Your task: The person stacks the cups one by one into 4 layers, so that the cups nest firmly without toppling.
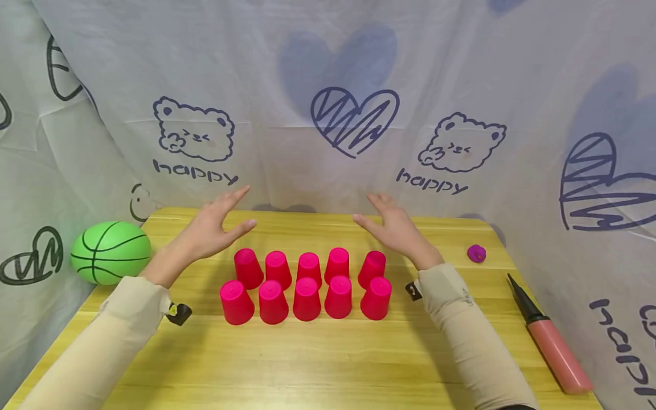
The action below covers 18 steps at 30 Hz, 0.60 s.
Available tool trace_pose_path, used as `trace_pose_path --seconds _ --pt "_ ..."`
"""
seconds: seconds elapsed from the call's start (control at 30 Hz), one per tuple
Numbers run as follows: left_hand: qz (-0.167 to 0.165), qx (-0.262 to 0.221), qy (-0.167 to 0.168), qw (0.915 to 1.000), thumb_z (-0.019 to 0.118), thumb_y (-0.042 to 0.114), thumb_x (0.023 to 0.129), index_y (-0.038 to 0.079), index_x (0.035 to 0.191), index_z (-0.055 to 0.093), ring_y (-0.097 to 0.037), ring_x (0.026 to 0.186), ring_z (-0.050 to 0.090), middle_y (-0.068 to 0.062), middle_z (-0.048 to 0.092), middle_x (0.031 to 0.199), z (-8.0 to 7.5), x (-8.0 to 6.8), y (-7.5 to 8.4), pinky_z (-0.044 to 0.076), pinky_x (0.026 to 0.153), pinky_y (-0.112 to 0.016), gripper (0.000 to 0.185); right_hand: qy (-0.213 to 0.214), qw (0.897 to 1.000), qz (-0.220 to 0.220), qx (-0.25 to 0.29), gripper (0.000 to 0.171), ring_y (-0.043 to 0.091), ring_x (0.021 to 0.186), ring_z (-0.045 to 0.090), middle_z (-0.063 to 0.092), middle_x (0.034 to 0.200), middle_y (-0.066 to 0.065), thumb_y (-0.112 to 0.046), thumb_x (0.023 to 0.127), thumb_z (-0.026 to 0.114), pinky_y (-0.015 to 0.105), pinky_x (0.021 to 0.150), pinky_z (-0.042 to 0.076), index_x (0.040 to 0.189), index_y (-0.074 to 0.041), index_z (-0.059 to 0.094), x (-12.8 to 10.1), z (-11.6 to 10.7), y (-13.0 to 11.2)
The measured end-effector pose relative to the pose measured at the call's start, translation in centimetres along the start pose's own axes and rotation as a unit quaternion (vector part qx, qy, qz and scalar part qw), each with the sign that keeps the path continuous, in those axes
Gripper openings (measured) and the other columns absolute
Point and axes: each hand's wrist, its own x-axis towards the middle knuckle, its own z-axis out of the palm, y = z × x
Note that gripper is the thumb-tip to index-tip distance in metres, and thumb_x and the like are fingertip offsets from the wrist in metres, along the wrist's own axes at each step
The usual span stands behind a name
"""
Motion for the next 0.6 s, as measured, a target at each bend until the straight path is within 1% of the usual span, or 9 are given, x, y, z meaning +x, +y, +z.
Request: trace_pose_path --seconds 0.07,0.13,0.23,0.33,0.4,0.47,0.6 --pt "0.006 -0.037 0.012 0.9992 0.063 0.048 0.102 0.025 0.169 0.025 -0.043 0.156 0.035 -0.015 0.035 0.171 0.0 -0.3 -0.2 0.03 0.125 -0.067 0.08 0.003 1.0 0.002 0.03 0.084 0.044 0.161 0.022 0.026 0.173 0.02 -0.059 0.103 0.056 0.064 0.129 0.023 0.166 -0.009 0.032 -0.1 0.0 0.3" --pt "0.006 -0.071 0.021 0.9972 0.065 0.045 0.102 0.026 0.168 0.028 -0.041 0.149 0.047 -0.015 0.043 0.167 0.1 -0.5 -0.4 0.042 0.119 -0.063 0.077 0.011 0.998 0.003 0.056 0.081 0.043 0.158 0.031 0.035 0.17 0.02 -0.057 0.103 0.058 0.062 0.127 0.029 0.163 -0.007 0.038 -0.3 0.0 0.6" --pt "0.001 -0.118 0.03 0.9926 0.067 0.042 0.102 0.028 0.167 0.031 -0.041 0.139 0.059 -0.019 0.053 0.158 0.2 -0.9 -0.8 0.05 0.111 -0.061 0.075 0.026 0.995 0.003 0.092 0.074 0.044 0.151 0.043 0.045 0.164 0.019 -0.051 0.104 0.062 0.059 0.123 0.038 0.159 -0.005 0.045 -0.7 0.1 1.3" --pt "-0.004 -0.155 0.036 0.9873 0.069 0.037 0.102 0.024 0.166 0.033 -0.04 0.131 0.065 -0.022 0.062 0.148 0.4 -1.2 -1.1 0.054 0.108 -0.058 0.075 0.035 0.99 0.008 0.133 0.069 0.043 0.145 0.052 0.053 0.159 0.019 -0.048 0.103 0.065 0.057 0.119 0.044 0.155 -0.005 0.05 -1.1 0.3 2.0" --pt "-0.007 -0.175 0.041 0.9838 0.07 0.035 0.101 0.022 0.165 0.036 -0.039 0.127 0.068 -0.021 0.065 0.143 0.6 -1.4 -1.5 0.055 0.108 -0.056 0.073 0.043 0.987 0.012 0.155 0.068 0.041 0.141 0.056 0.057 0.155 0.018 -0.048 0.102 0.067 0.056 0.116 0.047 0.153 -0.005 0.053 -1.4 0.4 2.5" --pt "-0.013 -0.194 0.044 0.9799 0.071 0.032 0.101 0.019 0.162 0.041 -0.038 0.125 0.07 -0.021 0.068 0.14 0.8 -1.6 -1.8 0.056 0.107 -0.056 0.069 0.051 0.983 0.019 0.176 0.067 0.039 0.138 0.059 0.061 0.151 0.018 -0.049 0.101 0.068 0.056 0.114 0.05 0.151 -0.006 0.057 -1.7 0.6 2.9" --pt "-0.029 -0.221 0.04 0.9741 0.071 0.03 0.101 0.014 0.153 0.053 -0.036 0.122 0.07 -0.018 0.071 0.135 1.3 -2.2 -2.6 0.057 0.104 -0.055 0.057 0.057 0.979 0.029 0.194 0.062 0.036 0.13 0.065 0.067 0.143 0.015 -0.049 0.099 0.071 0.055 0.111 0.053 0.145 -0.008 0.062 -2.3 1.1 3.6"
